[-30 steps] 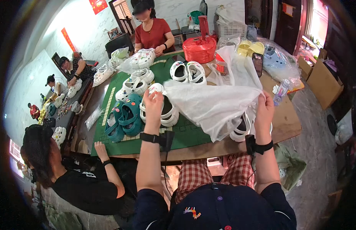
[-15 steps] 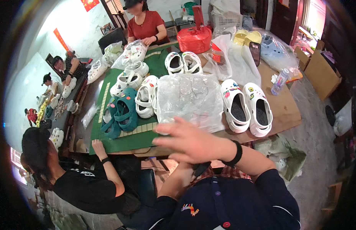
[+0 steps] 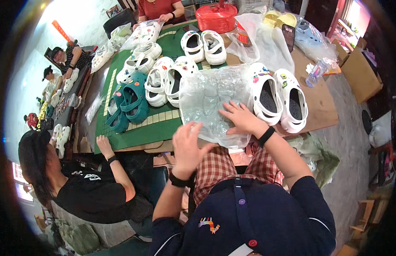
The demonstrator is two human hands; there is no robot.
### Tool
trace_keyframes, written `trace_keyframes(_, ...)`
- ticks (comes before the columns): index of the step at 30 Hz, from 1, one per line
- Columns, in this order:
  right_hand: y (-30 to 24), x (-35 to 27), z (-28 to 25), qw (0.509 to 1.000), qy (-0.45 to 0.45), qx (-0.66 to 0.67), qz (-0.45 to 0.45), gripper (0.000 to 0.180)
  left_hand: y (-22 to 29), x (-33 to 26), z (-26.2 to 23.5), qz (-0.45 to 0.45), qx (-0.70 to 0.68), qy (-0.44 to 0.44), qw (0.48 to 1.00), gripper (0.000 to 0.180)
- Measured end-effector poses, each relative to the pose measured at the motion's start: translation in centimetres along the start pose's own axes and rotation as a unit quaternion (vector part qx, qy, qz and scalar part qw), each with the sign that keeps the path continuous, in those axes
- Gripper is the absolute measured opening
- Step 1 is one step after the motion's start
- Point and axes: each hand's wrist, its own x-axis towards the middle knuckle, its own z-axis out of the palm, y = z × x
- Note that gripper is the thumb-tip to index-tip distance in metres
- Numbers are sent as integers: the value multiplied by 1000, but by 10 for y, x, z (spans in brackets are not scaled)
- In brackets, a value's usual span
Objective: Placing shoes and protective packaging into bags.
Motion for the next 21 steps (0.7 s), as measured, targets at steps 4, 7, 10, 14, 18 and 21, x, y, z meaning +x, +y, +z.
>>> trace_keyframes(4, 0, 7, -4, 1000, -7, 21, -10, 97, -73, -21, 25, -84, 39, -58, 994, 35)
trace_keyframes(7, 8, 8, -1, 999, 8, 42, 19, 101, -86, -43, 21, -125, 30, 15, 992, 27)
trace_keyframes(10, 7, 9, -6, 998, -1, 50, 23, 106, -82, -65, 28, -91, 67, -45, 993, 24)
trace_keyframes(14, 12, 6, -7, 999, -21, 32, 16, 107, -51, -54, 18, -44, 51, -29, 997, 71)
trace_keyframes(18, 6, 5, -14, 999, -37, 10, 6, 105, -41, -18, 15, -4, 33, -73, 997, 67)
trace_keyframes(21, -3, -2, -18, 995, 57, -78, -18, 99, -52, -16, 27, 0, 65, -197, 978, 43)
